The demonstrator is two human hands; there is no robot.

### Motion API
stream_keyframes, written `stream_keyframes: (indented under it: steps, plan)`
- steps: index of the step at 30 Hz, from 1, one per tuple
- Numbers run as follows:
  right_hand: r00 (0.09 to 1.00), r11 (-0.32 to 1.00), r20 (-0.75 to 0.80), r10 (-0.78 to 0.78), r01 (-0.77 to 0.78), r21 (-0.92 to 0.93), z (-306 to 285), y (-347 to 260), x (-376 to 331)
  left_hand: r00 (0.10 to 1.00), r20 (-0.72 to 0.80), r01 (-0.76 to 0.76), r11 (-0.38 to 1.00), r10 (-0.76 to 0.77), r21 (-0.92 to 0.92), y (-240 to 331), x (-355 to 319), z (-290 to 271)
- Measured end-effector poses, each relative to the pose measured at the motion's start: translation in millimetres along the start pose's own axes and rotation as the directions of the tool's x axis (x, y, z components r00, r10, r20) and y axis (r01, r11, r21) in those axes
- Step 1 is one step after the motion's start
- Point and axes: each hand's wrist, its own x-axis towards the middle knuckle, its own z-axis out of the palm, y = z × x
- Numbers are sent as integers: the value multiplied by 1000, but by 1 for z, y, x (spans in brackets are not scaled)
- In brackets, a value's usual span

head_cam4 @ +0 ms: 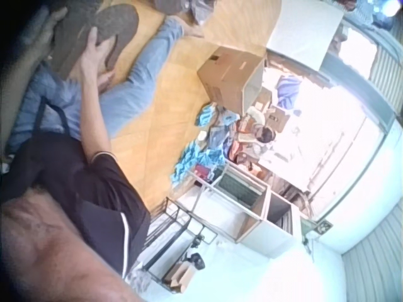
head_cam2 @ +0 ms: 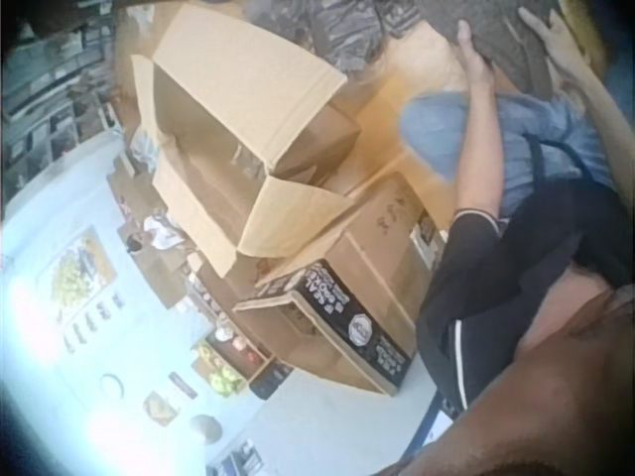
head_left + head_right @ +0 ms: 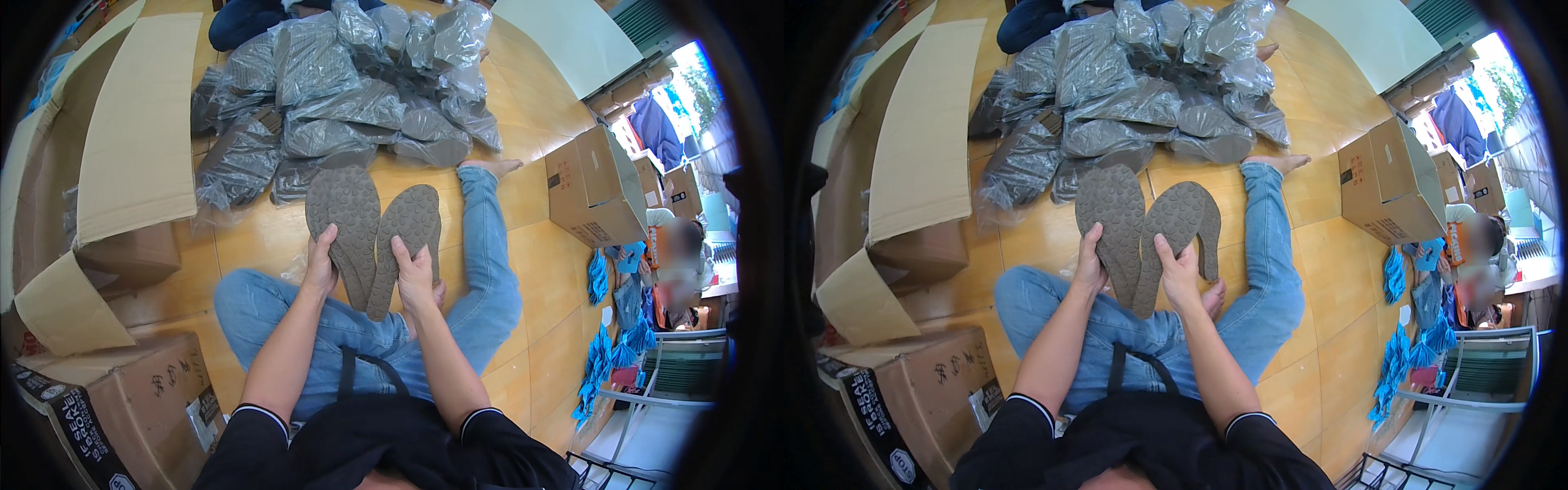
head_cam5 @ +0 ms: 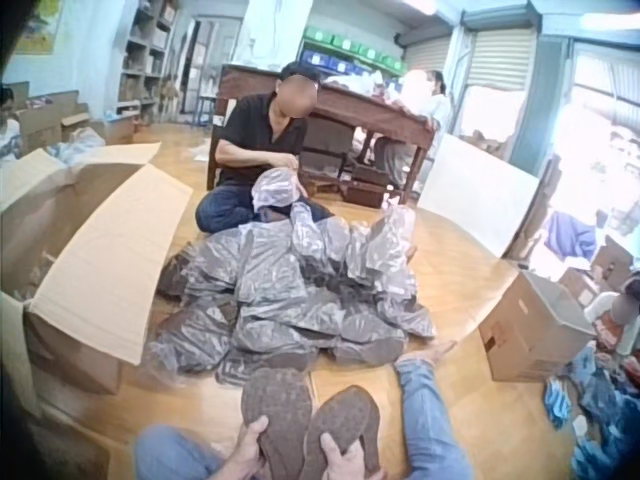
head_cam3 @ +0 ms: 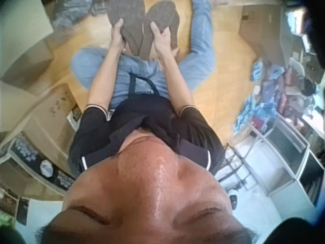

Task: The person sits on the floor and unpacks plastic-wrapped shoe insoles, separating them and placing them into a cardboard box. They handle the insoles by hand, inspecting them and stacking them before packing.

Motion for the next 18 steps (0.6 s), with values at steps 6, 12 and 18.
stream_keyframes:
  steps: [6,12,18]
  plan:
    - [985,972,-85,153,-134,194,-2,-17,4,1000,6,-6,1000,6,10,4,-1,4]
    - [995,986,-25,94,-97,-138,3,-6,7,991,-39,-126,991,128,40,5,0,6]
    - [988,994,-113,104,-107,-24,-23,10,29,976,-140,-178,981,167,-72,24,2,-4]
